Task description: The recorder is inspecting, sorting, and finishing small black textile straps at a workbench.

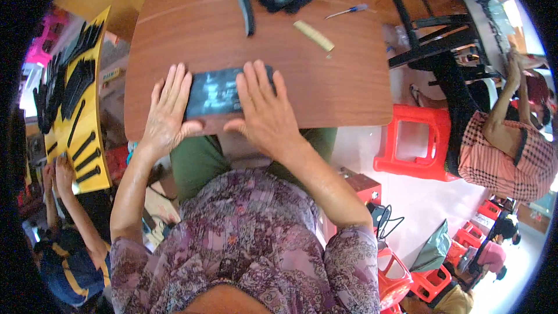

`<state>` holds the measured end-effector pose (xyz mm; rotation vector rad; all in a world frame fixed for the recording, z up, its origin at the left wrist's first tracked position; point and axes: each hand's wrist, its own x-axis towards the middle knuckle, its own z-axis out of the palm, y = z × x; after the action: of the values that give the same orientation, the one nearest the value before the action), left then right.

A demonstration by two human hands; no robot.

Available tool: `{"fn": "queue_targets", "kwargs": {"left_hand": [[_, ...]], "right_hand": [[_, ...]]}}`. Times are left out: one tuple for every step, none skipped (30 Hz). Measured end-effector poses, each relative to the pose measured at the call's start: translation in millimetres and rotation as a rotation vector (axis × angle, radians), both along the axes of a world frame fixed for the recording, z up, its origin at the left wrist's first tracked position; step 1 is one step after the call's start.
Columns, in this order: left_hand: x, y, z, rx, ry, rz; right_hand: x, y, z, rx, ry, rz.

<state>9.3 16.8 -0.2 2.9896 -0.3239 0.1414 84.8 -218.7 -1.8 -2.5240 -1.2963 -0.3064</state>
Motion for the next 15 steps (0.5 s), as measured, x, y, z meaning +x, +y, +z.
{"fn": "queue_targets", "kwargs": {"left_hand": [[-1, 1, -1, 0.012, 0.035, 0.005], [-1, -1, -2, 0.013, 0.007, -0.008], [-2, -1, -3, 0.021, 0.039, -0.005], [-3, -1, -3, 0.032, 0.078, -0.002], [-3, -1, -3, 0.037, 0.082, -0.012], [-3, -1, -4, 0.040, 0.071, -0.026], [-4, 0, -5, 0.037, 0.061, -0.025], [-4, 0, -6, 0.035, 0.056, -0.023], [-3, 1, -6, 0.022, 0.044, -0.026], [-3, 2, -6, 0.021, 0.046, -0.034], [-3, 1, -6, 0.029, 0.049, -0.040], [-5, 2, -5, 0.040, 0.055, -0.039], [-4, 2, -5, 0.041, 0.067, -0.037], [1, 2, -4, 0.035, 0.033, -0.046], [-1, 1, -5, 0.025, 0.012, -0.054]], "right_hand": [[-1, -4, -2, -0.008, 0.034, 0.004], [-1, -7, -4, -0.016, 0.068, 0.008], [-2, -11, -7, -0.024, 0.047, 0.004], [-3, -10, -6, -0.021, 0.026, -0.012], [-5, -7, -6, 0.014, 0.040, -0.021], [-7, -2, -6, 0.048, 0.059, -0.029], [-7, 5, -4, 0.014, 0.032, 0.004], [-9, 13, -6, 0.013, 0.029, -0.012], [-9, 22, -8, 0.045, 0.070, 0.020], [-10, 25, -9, 0.078, 0.116, 0.053], [-9, 23, -8, 0.076, 0.098, 0.053], [-8, 20, -8, 0.078, 0.107, 0.054], [-6, 15, -8, 0.062, 0.075, 0.070], [-3, 10, -9, 0.047, 0.046, 0.087], [-6, 5, -8, 0.048, 0.074, 0.091]]}}
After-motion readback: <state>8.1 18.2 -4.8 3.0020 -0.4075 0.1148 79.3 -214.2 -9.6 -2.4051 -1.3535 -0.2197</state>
